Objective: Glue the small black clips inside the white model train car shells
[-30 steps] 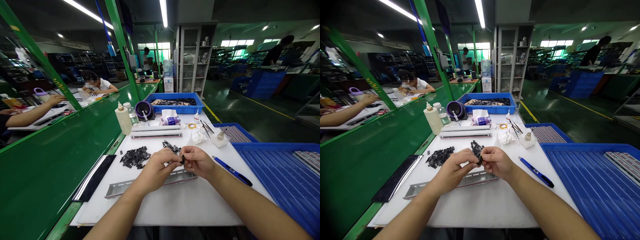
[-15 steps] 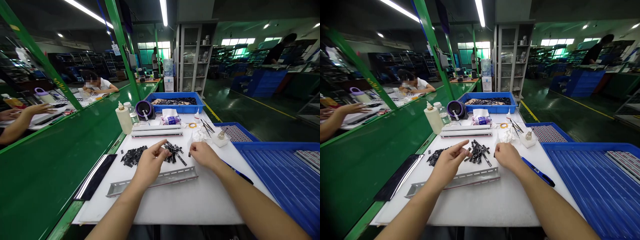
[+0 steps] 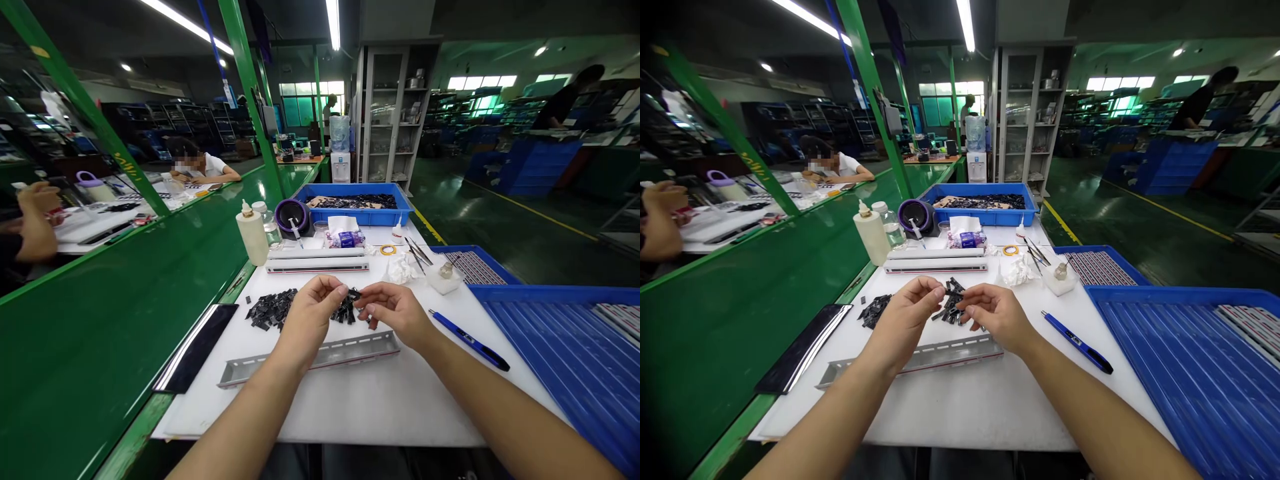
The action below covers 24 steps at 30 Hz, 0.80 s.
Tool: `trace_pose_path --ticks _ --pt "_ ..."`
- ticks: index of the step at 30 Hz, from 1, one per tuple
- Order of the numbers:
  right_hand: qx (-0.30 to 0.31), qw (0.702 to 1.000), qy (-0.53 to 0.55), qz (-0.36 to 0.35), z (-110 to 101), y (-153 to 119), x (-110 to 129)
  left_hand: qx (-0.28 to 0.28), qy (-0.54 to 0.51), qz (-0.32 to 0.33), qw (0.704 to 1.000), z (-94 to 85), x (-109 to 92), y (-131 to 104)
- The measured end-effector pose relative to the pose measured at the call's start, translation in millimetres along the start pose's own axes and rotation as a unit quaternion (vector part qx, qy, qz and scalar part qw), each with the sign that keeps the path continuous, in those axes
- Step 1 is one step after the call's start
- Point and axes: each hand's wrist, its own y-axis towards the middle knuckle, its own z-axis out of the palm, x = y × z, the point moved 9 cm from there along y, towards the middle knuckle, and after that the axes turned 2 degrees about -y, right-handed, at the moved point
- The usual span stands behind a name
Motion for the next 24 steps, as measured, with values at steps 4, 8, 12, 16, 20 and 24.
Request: trace_pose_path --ticks 4,8,12,16,20,24 --pt "-0.011 0.998 0.057 0.036 0 2 -11 -0.045 0.136 0.019 0.990 -6.4 0 -1" --pt "-0.014 0.997 0.062 0.033 -3 3 -11 -0.014 0.169 0.001 0.986 -4.8 3 -1" --pt "-0.015 0.997 0.058 0.047 -4 4 -13 0.038 0.239 -0.012 0.970 1.4 1 -3" --pt "0.012 0.995 0.070 0.067 0 5 -18 0.069 0.308 -0.017 0.949 4.8 3 -6" --pt "0.042 0.993 0.080 0.076 4 4 -16 0.107 0.315 -0.021 0.943 9.0 4 -12" --pt "0.115 0.967 0.161 0.163 15 -4 -23 0.187 0.282 0.058 0.939 24.2 -9 -22"
